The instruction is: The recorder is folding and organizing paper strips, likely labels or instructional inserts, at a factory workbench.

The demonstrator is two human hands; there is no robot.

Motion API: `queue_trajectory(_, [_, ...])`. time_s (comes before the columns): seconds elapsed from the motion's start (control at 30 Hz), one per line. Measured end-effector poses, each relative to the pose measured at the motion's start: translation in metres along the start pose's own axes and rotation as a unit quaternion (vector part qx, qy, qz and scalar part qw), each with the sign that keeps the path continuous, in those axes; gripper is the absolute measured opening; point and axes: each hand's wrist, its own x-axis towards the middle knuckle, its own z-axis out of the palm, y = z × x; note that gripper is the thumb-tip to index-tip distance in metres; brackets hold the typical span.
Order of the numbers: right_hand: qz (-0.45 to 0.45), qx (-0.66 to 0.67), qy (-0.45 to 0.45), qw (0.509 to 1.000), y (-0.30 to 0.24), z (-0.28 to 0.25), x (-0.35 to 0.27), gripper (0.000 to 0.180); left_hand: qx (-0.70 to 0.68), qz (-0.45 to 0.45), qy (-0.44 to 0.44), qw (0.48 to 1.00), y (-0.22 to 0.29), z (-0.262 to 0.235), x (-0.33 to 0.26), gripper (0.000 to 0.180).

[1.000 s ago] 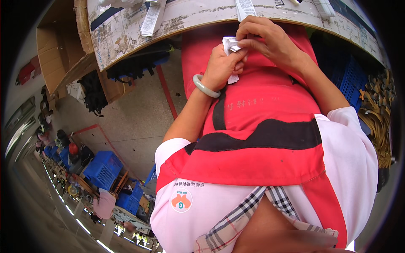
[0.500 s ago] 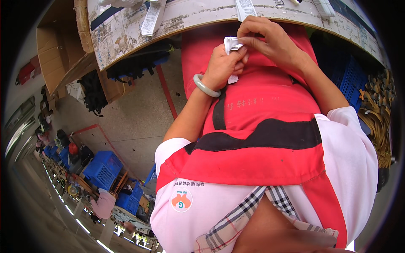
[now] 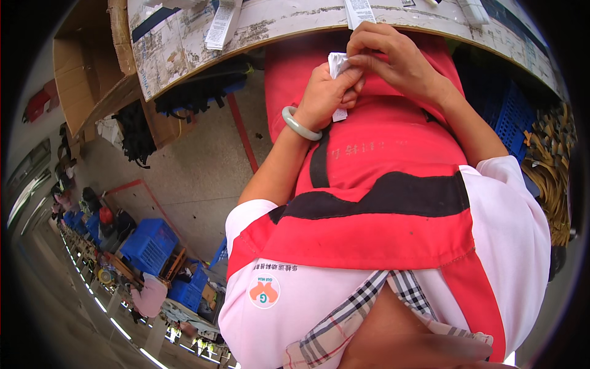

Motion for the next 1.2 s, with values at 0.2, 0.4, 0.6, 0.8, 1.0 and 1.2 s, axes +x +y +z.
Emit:
queue_trajectory(0.2, [0.024, -0.007, -0.006, 1.000, -0.001, 0.000, -0.001, 0.011, 0.055, 0.017, -0.025, 0.998, -0.002, -0.005, 0.000, 0.024])
queue_trajectory(0.4, [0.238, 0.278, -0.081, 0.927, -0.011, -0.008, 0.003, 0.019, 0.126, 0.059, -0.036, 0.990, 0.001, 0.000, -0.004, 0.026])
queue_trajectory(0.6, [0.241, 0.281, -0.026, 0.929, 0.004, 0.007, -0.007, 0.019, 0.104, 0.018, -0.059, 0.993, 0.005, 0.000, -0.002, 0.025])
queue_trajectory(0.8, [0.137, 0.146, 0.010, 0.980, -0.005, 0.006, -0.006, 0.032, -0.036, -0.033, -0.051, 0.997, 0.006, -0.003, -0.003, 0.024])
queue_trajectory(1.0, [0.102, 0.045, -0.070, 0.991, -0.020, 0.008, -0.009, 0.040, -0.009, 0.006, -0.024, 1.000, 0.004, -0.005, -0.001, 0.019])
queue_trajectory(1.2, [0.247, 0.313, -0.043, 0.916, -0.013, -0.003, -0.003, 0.016, 0.055, 0.021, -0.049, 0.997, 0.009, -0.001, -0.002, 0.023])
